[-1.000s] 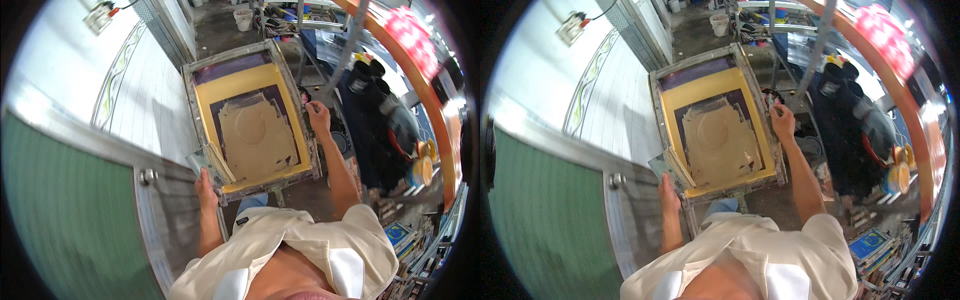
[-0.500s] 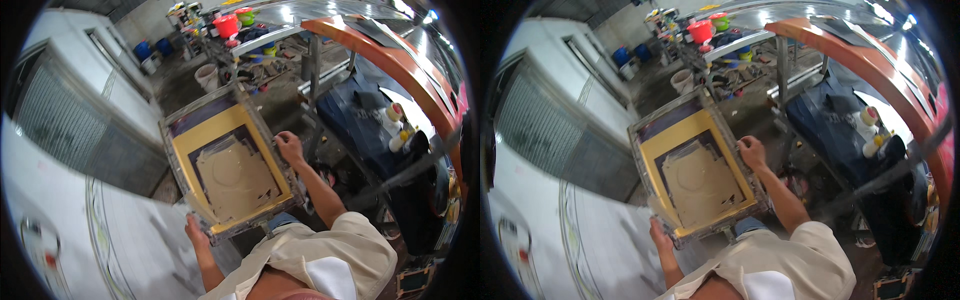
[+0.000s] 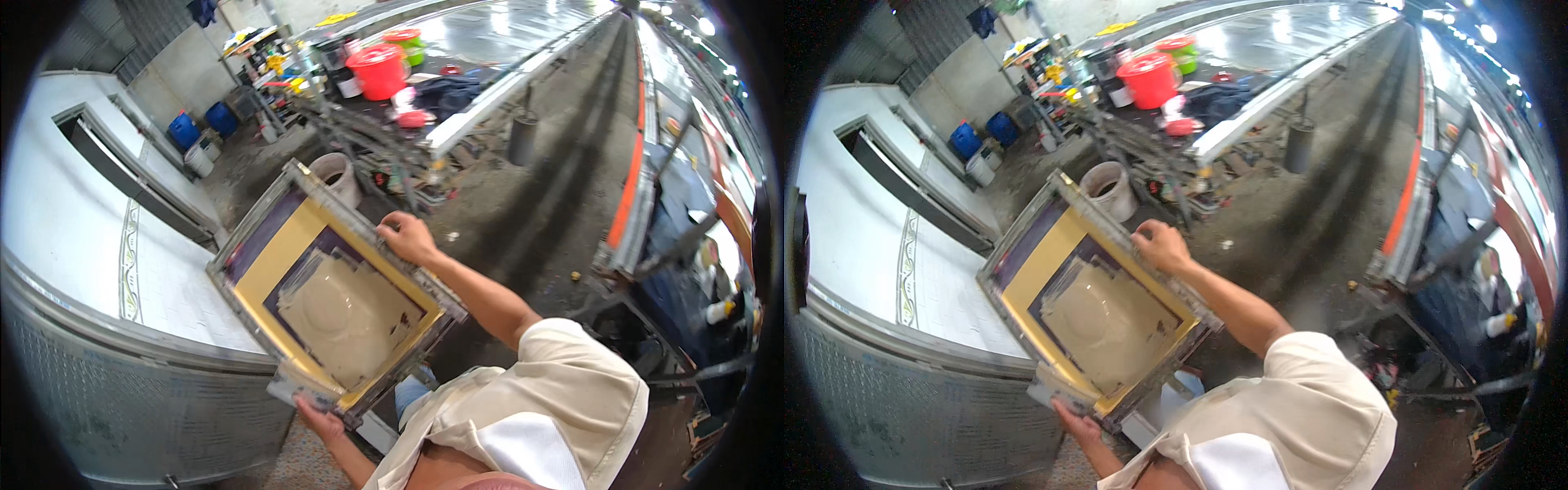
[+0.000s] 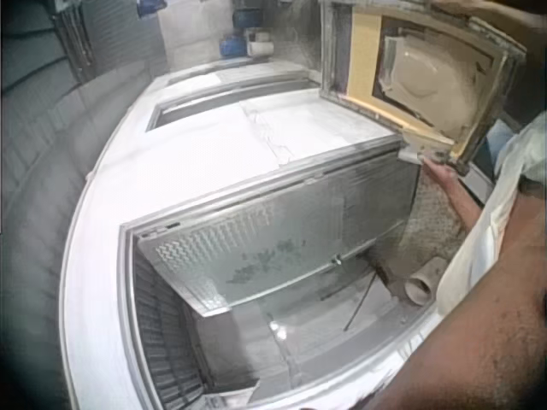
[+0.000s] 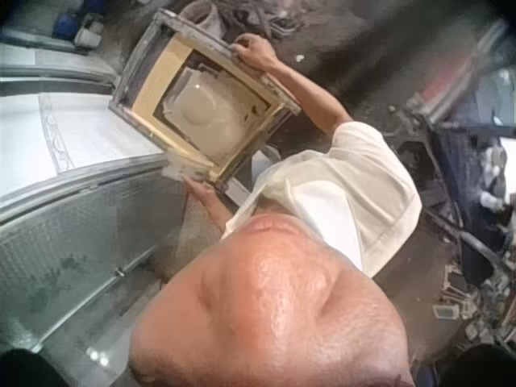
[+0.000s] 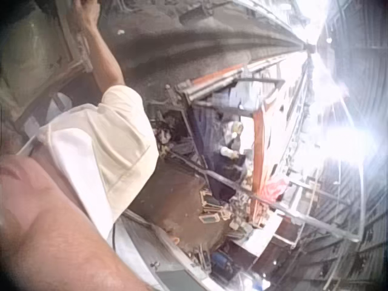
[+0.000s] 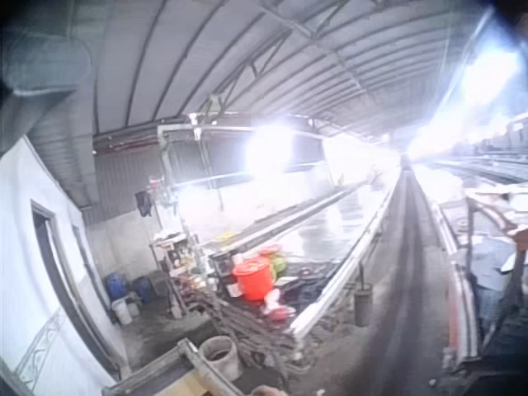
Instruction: The person performs screen printing by applying beige ink to a screen frame with a squeegee, then moves to a mixing station to stir and add liquid to the ink. They return to the press and continue printing on fabric.
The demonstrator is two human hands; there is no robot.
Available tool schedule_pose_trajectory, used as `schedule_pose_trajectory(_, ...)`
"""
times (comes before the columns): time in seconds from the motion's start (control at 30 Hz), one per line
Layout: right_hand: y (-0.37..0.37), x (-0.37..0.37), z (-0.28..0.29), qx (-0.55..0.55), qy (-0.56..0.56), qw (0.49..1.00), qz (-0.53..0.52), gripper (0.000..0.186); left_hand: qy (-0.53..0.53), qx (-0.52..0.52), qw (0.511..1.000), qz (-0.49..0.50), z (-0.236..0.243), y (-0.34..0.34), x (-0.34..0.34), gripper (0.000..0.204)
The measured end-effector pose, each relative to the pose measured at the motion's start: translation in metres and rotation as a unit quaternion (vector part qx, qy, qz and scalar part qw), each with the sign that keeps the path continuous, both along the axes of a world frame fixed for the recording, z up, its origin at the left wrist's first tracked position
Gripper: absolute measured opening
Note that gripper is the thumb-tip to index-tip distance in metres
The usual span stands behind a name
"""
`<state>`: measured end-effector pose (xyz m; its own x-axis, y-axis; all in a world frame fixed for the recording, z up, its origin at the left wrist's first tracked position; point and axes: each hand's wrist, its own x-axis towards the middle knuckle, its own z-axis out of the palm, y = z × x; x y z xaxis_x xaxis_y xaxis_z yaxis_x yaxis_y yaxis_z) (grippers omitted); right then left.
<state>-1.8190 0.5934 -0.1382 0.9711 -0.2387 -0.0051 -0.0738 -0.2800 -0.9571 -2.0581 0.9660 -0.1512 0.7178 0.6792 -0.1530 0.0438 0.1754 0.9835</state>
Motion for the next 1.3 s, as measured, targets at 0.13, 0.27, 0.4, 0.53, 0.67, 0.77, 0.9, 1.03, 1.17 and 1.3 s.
schedule_pose_trajectory(0.13, 0.010, -0.004, 0.001, -0.025, -0.009, 0.998, -0.050, 0.040, -0.032, -0.017, 0.998, -0.044, 0.023, 0.012, 0.007, 0.056)
schedule_pose_trajectory(0.27, -0.006, -0.010, -0.002, -0.041, -0.036, 0.997, -0.047, 0.041, -0.056, -0.031, 0.997, -0.049, 0.025, -0.006, 0.002, 0.046)
schedule_pose_trajectory(0.4, 0.006, 0.002, -0.013, -0.016, -0.062, 0.997, -0.053, 0.039, -0.111, -0.026, 0.993, -0.037, 0.004, -0.004, 0.017, 0.047)
schedule_pose_trajectory(0.53, 0.014, -0.005, -0.020, 0.007, -0.049, 0.998, -0.037, 0.040, -0.117, 0.004, 0.992, -0.035, 0.012, 0.007, -0.005, 0.054)
schedule_pose_trajectory(0.67, 0.010, -0.025, -0.022, 0.047, -0.047, 0.996, -0.051, 0.040, -0.088, 0.071, 0.993, -0.029, 0.017, 0.012, -0.006, 0.060)
schedule_pose_trajectory(0.77, 0.014, -0.009, -0.049, 0.091, -0.056, 0.993, -0.051, 0.040, -0.092, 0.076, 0.990, -0.075, 0.027, 0.005, -0.002, 0.068)
schedule_pose_trajectory(0.9, 0.044, -0.011, -0.098, 0.167, -0.079, 0.982, -0.049, 0.035, -0.104, 0.124, 0.987, 0.025, 0.006, 0.032, 0.015, 0.066)
schedule_pose_trajectory(1.03, 0.055, -0.025, -0.132, 0.230, -0.105, 0.965, -0.069, 0.030, -0.153, 0.172, 0.973, -0.004, -0.018, 0.056, 0.025, 0.070)
schedule_pose_trajectory(1.17, 0.054, -0.040, -0.146, 0.229, -0.235, 0.939, -0.105, 0.025, -0.169, 0.172, 0.968, -0.074, -0.012, 0.068, 0.032, 0.061)
schedule_pose_trajectory(1.3, 0.055, -0.091, -0.149, 0.212, -0.253, 0.932, -0.146, 0.030, -0.231, 0.168, 0.948, -0.137, -0.051, 0.113, 0.030, 0.063)
